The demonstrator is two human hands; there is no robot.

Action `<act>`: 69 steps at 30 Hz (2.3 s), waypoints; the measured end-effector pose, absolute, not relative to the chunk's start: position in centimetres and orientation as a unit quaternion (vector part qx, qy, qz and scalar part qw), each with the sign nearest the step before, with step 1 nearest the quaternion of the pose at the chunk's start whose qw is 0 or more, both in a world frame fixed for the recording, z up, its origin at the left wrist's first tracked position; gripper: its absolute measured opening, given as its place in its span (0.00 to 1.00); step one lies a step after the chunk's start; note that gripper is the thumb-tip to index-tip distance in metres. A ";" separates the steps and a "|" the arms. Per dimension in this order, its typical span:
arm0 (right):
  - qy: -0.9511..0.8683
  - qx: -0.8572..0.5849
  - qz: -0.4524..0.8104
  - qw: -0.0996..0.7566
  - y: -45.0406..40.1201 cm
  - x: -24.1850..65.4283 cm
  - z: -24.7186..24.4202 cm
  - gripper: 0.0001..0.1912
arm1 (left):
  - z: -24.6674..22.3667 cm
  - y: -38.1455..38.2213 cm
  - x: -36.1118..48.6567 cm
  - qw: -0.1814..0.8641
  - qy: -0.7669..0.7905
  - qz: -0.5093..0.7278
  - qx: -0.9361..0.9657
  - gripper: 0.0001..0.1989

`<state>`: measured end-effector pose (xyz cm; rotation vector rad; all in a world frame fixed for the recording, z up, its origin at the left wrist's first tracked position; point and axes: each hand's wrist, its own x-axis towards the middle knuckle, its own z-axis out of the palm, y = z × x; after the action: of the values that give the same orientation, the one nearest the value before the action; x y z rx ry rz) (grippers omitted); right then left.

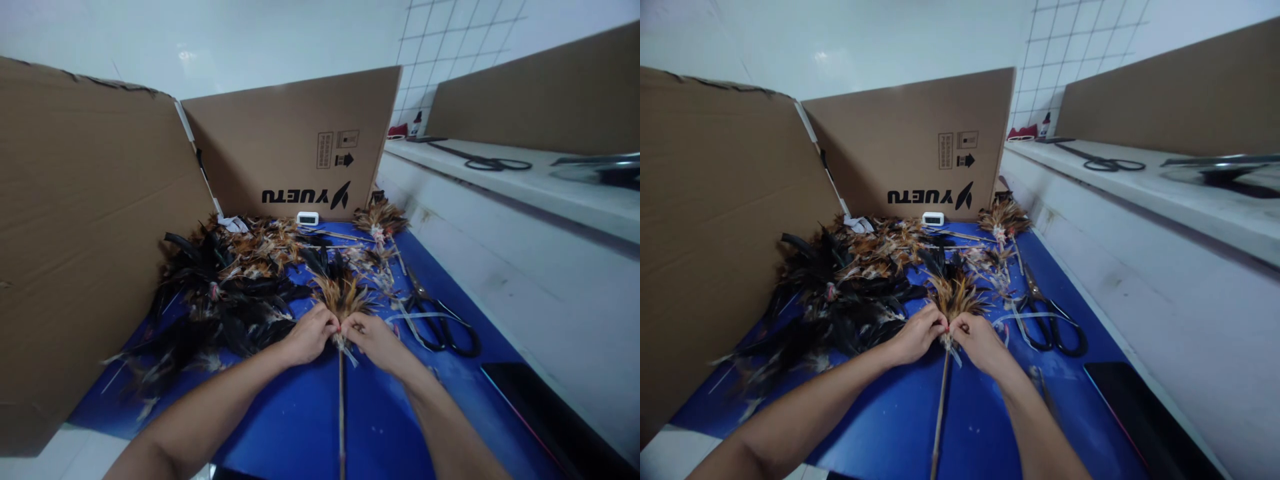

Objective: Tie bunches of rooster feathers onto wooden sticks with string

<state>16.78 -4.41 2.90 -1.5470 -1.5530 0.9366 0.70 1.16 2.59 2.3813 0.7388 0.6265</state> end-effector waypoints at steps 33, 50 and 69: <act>-0.629 -0.608 0.330 0.354 -4.4 16.9 2.5 0.09 | 3.0 1.5 1.0 0.332 0.323 0.201 0.863 0.08; -0.594 -0.618 0.358 0.370 -4.4 16.7 2.8 0.08 | 3.2 1.1 0.7 0.301 0.294 0.240 0.875 0.08; -0.596 -0.620 0.348 0.374 -4.4 16.6 2.9 0.08 | 2.9 -0.3 1.4 0.255 0.355 0.281 0.855 0.04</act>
<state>16.59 -4.36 2.93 -1.5876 -1.5252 0.8907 1.36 -0.26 2.88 2.3209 0.9635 0.7625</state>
